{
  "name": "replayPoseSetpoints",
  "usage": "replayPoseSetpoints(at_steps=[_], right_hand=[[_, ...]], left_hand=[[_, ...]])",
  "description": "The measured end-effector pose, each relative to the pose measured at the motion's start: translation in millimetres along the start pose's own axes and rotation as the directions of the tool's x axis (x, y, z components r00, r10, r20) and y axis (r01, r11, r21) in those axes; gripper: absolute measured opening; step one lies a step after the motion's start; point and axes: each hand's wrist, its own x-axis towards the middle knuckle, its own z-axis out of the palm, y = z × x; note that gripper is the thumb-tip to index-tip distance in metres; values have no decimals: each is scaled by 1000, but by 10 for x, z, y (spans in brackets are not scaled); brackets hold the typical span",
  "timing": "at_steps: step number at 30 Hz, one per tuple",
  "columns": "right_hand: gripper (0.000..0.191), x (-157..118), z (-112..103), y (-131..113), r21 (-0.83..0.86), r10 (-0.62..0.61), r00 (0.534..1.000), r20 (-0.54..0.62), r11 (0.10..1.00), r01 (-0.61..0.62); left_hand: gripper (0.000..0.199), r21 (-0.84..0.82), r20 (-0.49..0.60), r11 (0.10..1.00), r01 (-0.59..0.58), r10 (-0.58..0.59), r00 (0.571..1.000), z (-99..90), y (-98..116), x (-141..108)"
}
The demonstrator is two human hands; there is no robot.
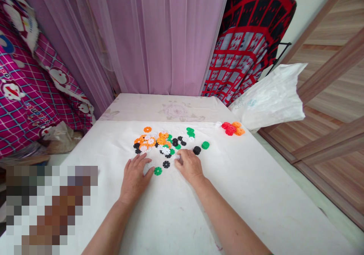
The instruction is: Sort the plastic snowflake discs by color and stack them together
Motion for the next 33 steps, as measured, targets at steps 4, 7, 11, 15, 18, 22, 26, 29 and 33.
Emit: replayPoseSetpoints(at_steps=[4, 7, 11, 15, 18, 22, 26, 29, 33], right_hand=[[16, 33, 34, -20, -12, 19, 999, 37, 1000, -19], [17, 27, 39, -8, -16, 8, 999, 40, 1000, -7], [14, -34, 13, 48, -73, 44, 999, 21, 996, -42], [10, -104, -84, 94, -113, 70, 998, -4, 991, -70], [8, -85, -153, 16, -79, 27, 999, -26, 996, -28], [7, 4, -131, -220, 37, -103, 994, 40, 994, 102], [7, 39, -29, -367, 82, -139, 979, 149, 988, 128], [8, 29, 3, -367, 71, -125, 976, 178, 991, 114], [13, 10, 4, -347, 67, -163, 964, 212, 986, 152]], left_hand=[[25, 0, 1, 1000, 7, -7, 1000, -5, 5, 0], [25, 1, 4, 1000, 7, -7, 1000, -14, 7, 2], [25, -4, 7, 1000, 9, -9, 1000, -19, 9, 6], [25, -11, 28, 1000, 23, -23, 999, -22, 13, 9], [25, -15, 44, 1000, 26, -25, 999, -27, 19, 8], [26, -10, 36, 1000, 18, -17, 999, -33, 31, 5], [26, 0, 20, 1000, 9, -9, 1000, -27, 28, 0], [26, 6, 12, 1000, -3, 3, 1000, -20, 13, -1], [26, 11, 8, 1000, -11, 11, 1000, -24, 8, 5]])
